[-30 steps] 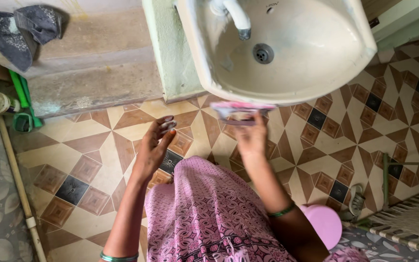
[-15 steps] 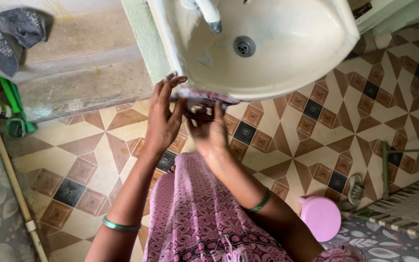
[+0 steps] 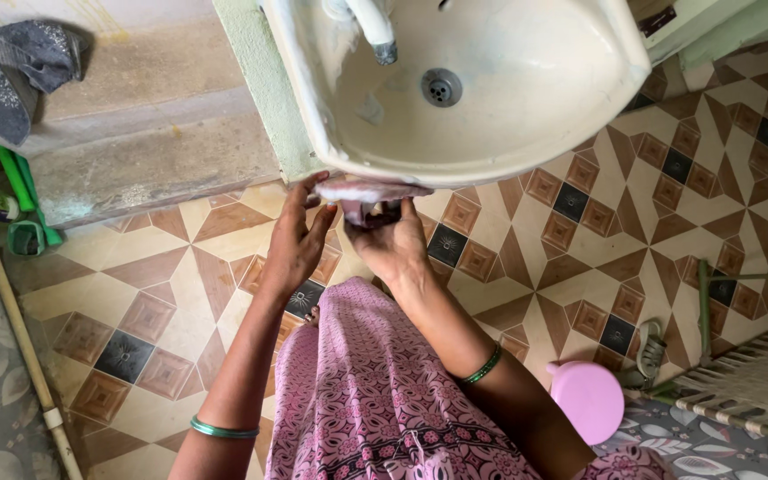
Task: The person scrubs a white wall-mounted sink using a pink and gray sponge. They wipe the basin, faucet, and drain area repeatedly, moving the sponge across different surfaces of the sink.
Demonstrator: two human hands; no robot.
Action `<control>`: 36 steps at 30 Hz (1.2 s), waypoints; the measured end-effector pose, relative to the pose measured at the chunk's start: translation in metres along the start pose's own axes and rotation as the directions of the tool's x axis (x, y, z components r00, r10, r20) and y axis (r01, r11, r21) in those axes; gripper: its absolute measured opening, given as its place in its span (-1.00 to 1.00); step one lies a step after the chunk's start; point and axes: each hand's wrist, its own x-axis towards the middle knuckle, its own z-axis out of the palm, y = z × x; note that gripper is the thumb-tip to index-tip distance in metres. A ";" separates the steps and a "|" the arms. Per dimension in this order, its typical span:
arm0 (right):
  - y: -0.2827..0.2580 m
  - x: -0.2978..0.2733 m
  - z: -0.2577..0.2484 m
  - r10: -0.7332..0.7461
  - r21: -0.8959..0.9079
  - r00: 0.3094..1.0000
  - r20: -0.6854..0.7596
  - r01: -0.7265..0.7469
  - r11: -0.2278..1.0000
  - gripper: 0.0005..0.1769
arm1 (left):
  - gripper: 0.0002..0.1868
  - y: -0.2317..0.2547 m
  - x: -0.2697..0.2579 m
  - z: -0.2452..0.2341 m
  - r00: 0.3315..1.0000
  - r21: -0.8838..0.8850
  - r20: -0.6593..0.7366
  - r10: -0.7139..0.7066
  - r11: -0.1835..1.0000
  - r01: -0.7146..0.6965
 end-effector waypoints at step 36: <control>-0.125 0.006 -0.007 -0.155 0.012 0.973 0.171 0.156 0.988 -0.57 | -0.48 -0.033 -0.033 -0.047 0.986 -0.301 -0.167 0.024 0.951 -0.074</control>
